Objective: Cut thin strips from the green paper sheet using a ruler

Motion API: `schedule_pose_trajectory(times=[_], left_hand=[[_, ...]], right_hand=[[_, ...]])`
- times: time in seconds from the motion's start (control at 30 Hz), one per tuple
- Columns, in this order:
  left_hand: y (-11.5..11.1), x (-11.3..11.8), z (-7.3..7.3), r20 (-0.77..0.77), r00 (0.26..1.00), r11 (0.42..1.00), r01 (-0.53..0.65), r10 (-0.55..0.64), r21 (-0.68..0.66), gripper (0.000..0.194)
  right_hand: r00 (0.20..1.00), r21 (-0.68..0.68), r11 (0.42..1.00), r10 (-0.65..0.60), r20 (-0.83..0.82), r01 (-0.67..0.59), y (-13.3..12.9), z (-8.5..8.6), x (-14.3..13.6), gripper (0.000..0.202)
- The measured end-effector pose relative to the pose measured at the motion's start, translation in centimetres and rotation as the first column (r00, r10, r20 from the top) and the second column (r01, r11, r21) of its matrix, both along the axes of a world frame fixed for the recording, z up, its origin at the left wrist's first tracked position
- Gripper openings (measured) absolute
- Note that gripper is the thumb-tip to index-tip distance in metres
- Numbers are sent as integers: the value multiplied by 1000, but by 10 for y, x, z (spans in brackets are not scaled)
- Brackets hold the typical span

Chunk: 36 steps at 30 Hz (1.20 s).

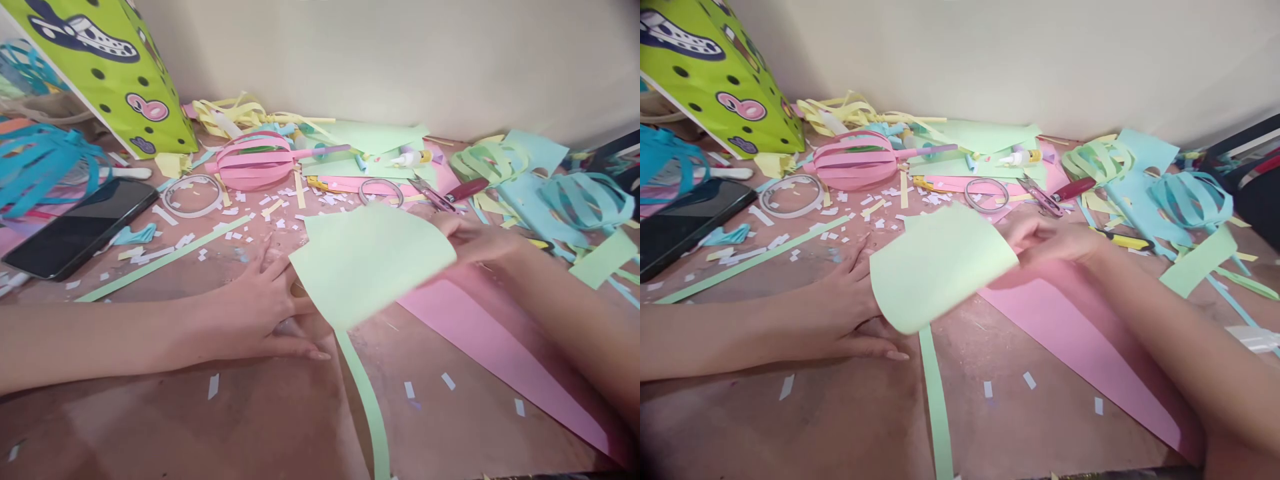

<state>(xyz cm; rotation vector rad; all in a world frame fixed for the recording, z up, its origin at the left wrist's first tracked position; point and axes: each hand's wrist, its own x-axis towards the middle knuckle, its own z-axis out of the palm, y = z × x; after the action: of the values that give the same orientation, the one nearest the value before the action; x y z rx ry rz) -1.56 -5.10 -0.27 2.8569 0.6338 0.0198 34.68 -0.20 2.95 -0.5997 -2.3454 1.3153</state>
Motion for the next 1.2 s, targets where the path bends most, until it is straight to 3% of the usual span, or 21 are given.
schedule_pose_trajectory(times=[0.1,0.17,0.27,0.43,0.57,0.77,0.97,1.13,1.2], left_hand=[[-1,0,-1,23,1000,1000,-10,10,-10,68],[-1,0,0,17,999,999,-29,29,-32,69],[-1,0,2,-1,999,997,-49,49,-67,71],[-1,-1,2,8,999,997,-38,38,-66,70],[-1,-3,0,37,999,1000,-11,12,-12,72],[3,-3,4,45,999,1000,1,-1,-5,70],[10,-8,7,98,995,999,-21,17,41,68],[12,-12,19,-49,999,1000,0,1,12,67],[12,-13,20,-26,1000,999,-8,9,34,64]], right_hand=[[941,-184,953,276,197,-241,0,21,2,16],[892,-224,931,347,291,-289,-2,30,-3,28],[878,-167,949,313,364,-269,-5,34,-11,43],[797,15,980,152,585,-198,-10,26,-13,83],[864,284,944,3,504,-169,-15,18,-12,77],[940,480,870,-59,336,-117,-17,3,-19,44],[975,525,843,-2,221,-117,-21,-22,-26,40],[975,536,835,9,222,-129,-21,-22,-27,40],[973,532,835,18,229,-141,-21,-22,-27,39]])
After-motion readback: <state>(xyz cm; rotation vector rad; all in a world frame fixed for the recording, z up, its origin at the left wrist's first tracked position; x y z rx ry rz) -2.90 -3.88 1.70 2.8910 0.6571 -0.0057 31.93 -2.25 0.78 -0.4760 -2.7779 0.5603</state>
